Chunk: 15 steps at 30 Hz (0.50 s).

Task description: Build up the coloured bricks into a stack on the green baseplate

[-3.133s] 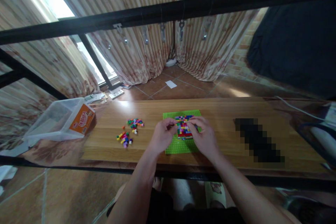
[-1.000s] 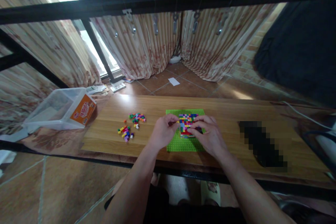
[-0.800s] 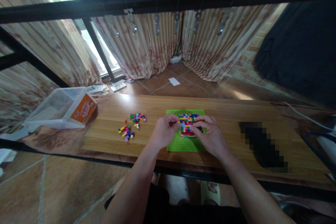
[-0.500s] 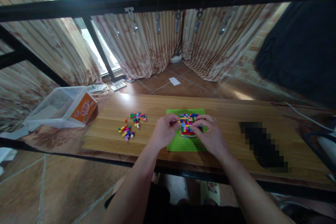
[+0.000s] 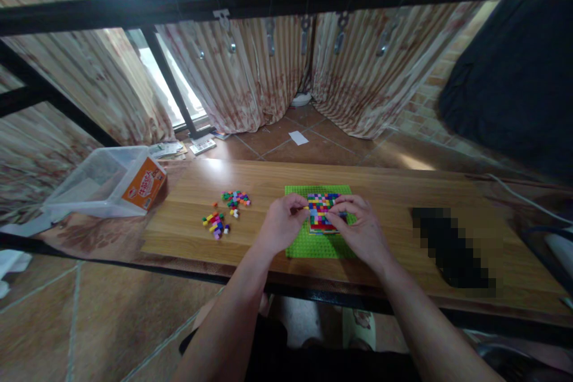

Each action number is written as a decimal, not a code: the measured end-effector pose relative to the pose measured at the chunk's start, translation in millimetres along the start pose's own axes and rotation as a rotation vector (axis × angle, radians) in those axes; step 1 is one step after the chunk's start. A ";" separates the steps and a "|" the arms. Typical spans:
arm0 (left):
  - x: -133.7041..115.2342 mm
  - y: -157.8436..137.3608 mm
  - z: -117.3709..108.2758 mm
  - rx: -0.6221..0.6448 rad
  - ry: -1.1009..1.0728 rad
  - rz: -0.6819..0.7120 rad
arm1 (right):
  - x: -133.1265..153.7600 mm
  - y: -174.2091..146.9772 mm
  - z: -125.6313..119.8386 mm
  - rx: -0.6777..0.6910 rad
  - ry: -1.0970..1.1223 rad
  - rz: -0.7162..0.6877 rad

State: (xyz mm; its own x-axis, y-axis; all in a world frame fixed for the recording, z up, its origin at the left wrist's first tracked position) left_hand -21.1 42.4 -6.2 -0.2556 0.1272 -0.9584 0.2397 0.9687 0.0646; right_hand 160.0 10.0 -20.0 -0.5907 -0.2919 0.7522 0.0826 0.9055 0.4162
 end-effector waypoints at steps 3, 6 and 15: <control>-0.2 -0.3 0.5 0.003 0.004 -0.001 | 0.5 0.0 0.7 -0.006 0.002 0.013; -0.5 -0.4 1.0 0.006 0.001 -0.010 | 1.2 0.6 2.0 -0.015 0.012 0.037; 1.2 -0.3 2.1 0.010 0.014 -0.010 | 0.6 1.4 5.2 -0.040 0.068 0.109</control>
State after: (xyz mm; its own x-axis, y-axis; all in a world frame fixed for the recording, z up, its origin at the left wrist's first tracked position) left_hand -19.5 41.8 -8.0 -0.2709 0.1206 -0.9550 0.2460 0.9679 0.0524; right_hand 155.6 12.7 -21.6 -0.5208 -0.2141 0.8264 0.1761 0.9203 0.3493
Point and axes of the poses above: each hand's wrist, its own y-axis towards the middle knuckle, its own z-axis out of the palm, x = y × z, the point moved 3 cm from there along y, towards the middle knuckle, and after that the axes turned 1 degree about -x, right-handed, at the moved point
